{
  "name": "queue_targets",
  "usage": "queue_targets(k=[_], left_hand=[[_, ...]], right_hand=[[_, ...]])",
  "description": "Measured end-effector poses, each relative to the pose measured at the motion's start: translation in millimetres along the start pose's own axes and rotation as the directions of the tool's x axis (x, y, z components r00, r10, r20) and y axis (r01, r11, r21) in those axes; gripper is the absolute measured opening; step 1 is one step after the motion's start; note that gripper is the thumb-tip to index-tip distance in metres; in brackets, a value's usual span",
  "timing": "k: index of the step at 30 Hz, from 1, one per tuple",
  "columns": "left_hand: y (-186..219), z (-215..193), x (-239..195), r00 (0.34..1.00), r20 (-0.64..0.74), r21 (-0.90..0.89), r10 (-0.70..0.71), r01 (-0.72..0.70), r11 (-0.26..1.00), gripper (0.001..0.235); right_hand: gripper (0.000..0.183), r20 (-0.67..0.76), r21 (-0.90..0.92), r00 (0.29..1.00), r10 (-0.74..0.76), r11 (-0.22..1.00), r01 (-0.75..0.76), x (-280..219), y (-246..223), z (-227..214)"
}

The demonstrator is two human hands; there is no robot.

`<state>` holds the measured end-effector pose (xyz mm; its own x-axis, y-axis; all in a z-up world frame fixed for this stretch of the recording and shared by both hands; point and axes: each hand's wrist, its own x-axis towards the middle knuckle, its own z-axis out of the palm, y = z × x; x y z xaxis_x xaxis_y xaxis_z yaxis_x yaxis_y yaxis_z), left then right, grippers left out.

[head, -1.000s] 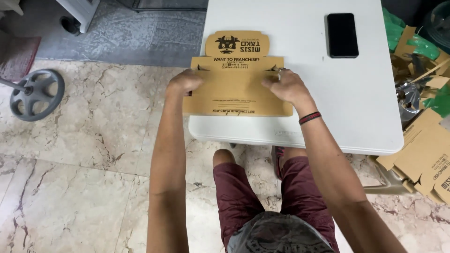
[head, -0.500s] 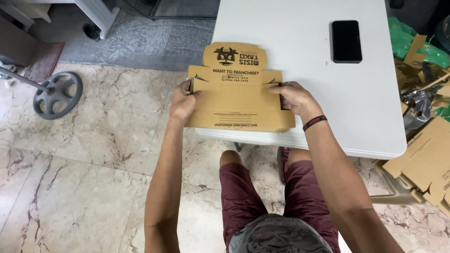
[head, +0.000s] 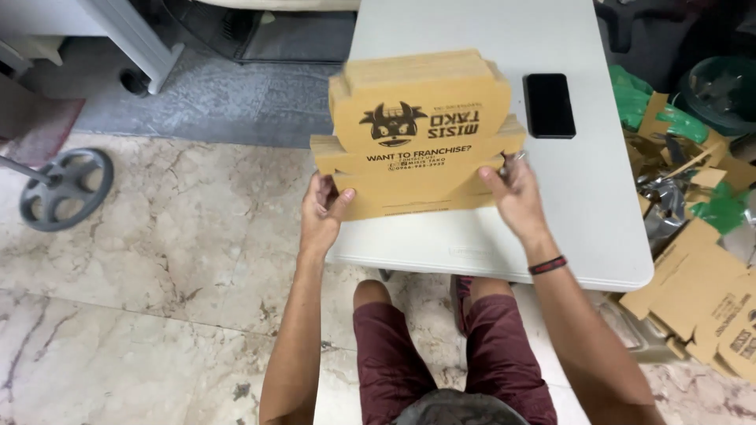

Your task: Folding flat cardboard templates into boxes and organizing them into stacks.

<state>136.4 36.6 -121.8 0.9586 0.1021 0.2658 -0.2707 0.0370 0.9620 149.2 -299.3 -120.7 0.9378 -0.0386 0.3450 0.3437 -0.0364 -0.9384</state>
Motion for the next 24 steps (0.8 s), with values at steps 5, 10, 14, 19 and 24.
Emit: queue_targets(k=[5,10,14,19,24], left_hand=[[-11.6,15.5,-19.4,0.996,-0.079,0.005,0.027,-0.027,1.0,0.056],[11.8,38.7,-39.8,0.928,-0.186,0.235,-0.324,0.362,0.902,0.086],[37.6,41.9,-37.6,0.923,-0.088,0.304,-0.374,0.383,0.872,0.084],[-2.1,24.3,-18.8,0.97,-0.011,0.46,0.244,-0.212,0.862,0.05],[27.1,16.8,62.0,0.988,0.021,0.305,0.151,-0.15,0.94,0.047]], right_hand=[[0.037,-0.023,-0.033,0.999,-0.048,0.998,0.047,-18.5,42.5,-11.7],[0.045,-0.195,-0.048,0.979,0.058,0.996,-0.068,-34.1,-25.2,35.7],[0.044,-0.145,-0.17,0.985,0.094,0.978,-0.118,-32.5,-38.2,24.7],[0.044,-0.054,-0.436,0.991,-0.125,0.895,0.089,-9.8,10.0,-0.9],[0.04,0.012,-0.4,0.999,-0.035,0.916,0.037,69.1,53.7,-14.9]])
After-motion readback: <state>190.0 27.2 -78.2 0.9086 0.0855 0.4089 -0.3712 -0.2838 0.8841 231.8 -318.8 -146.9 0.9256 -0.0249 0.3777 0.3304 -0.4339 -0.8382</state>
